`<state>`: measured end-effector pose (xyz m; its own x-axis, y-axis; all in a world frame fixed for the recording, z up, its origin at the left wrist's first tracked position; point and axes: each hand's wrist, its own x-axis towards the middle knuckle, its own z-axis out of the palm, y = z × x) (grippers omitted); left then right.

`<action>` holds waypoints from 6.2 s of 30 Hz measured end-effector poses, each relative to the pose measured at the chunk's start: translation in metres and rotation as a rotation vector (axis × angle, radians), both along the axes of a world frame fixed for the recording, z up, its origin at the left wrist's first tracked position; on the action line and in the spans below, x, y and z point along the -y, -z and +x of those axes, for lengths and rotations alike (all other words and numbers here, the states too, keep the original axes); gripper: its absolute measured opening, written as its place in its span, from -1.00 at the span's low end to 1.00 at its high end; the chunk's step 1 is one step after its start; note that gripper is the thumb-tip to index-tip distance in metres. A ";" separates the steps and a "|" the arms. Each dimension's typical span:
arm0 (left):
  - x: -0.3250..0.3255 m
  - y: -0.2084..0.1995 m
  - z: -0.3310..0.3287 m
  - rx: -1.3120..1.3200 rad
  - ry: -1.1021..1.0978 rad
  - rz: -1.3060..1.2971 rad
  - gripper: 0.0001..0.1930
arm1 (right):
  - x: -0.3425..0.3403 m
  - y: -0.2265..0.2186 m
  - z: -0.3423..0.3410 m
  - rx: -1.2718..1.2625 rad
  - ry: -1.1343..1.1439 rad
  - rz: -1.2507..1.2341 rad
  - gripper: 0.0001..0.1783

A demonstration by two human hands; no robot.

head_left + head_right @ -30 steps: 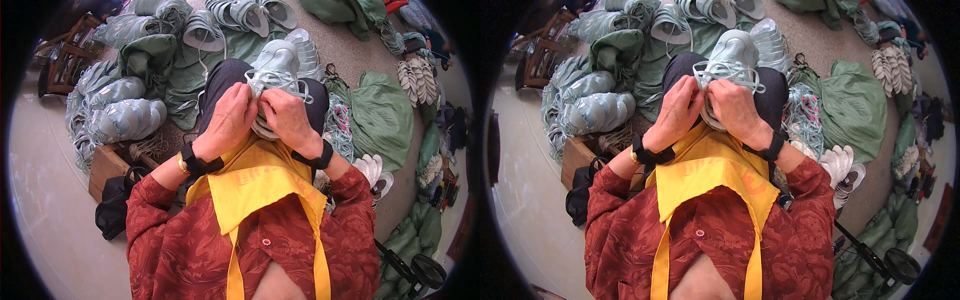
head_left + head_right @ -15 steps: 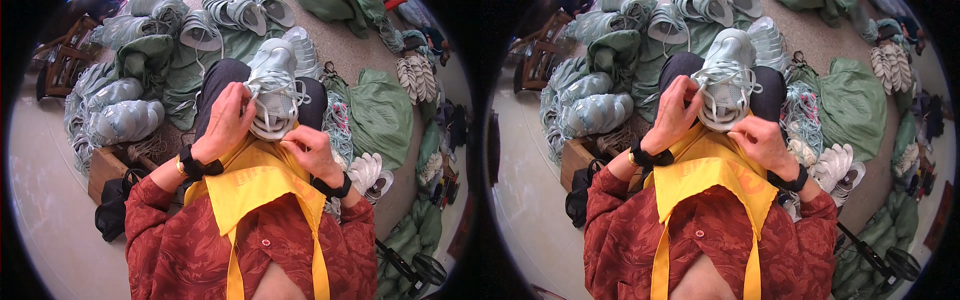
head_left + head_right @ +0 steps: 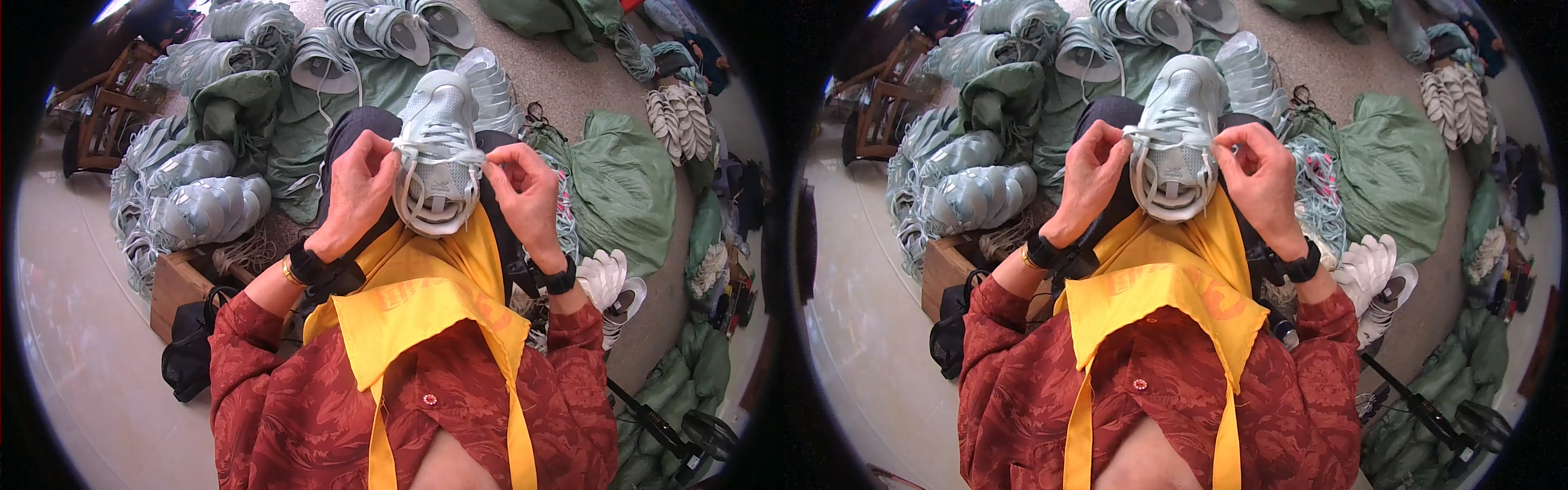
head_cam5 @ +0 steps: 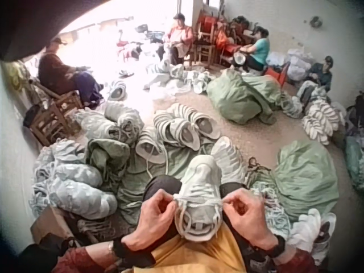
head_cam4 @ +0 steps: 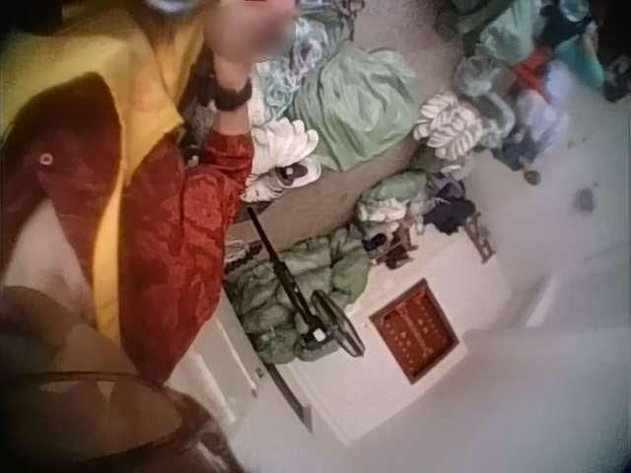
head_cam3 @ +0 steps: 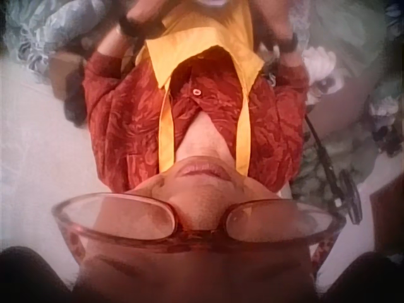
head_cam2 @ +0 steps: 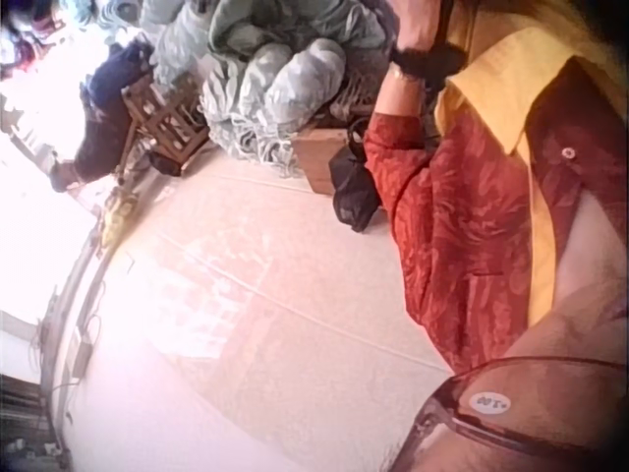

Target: The person sits on the floor and laces a white sneaker held on their lap. They thread the laces through the eyelets, pull them tight, and tie a knot. The person then picks up a pair of pink scissors to trim the excess lace length.

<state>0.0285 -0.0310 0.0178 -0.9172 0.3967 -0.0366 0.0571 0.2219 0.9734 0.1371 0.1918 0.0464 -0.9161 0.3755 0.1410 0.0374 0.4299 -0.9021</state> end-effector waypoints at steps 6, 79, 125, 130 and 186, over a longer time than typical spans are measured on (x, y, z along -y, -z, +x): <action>0.007 -0.004 0.005 -0.113 0.017 -0.014 -0.92 | 0.009 0.000 0.023 -0.058 -0.043 0.054 -0.91; 0.028 -0.046 0.020 -0.535 0.445 -0.027 -0.67 | 0.008 -0.043 0.001 -0.149 0.071 0.042 -0.85; -0.020 -0.099 0.002 -0.783 0.509 -0.074 -0.56 | -0.002 -0.031 -0.003 -0.120 -0.367 -1.187 -0.40; -0.046 -0.090 -0.012 -0.806 0.546 0.030 -0.54 | -0.032 -0.031 -0.011 -0.128 -0.299 -1.112 -0.39; -0.030 -0.052 -0.005 -0.178 0.532 0.218 -0.69 | -0.127 -0.025 0.052 -0.352 0.100 -0.755 -0.20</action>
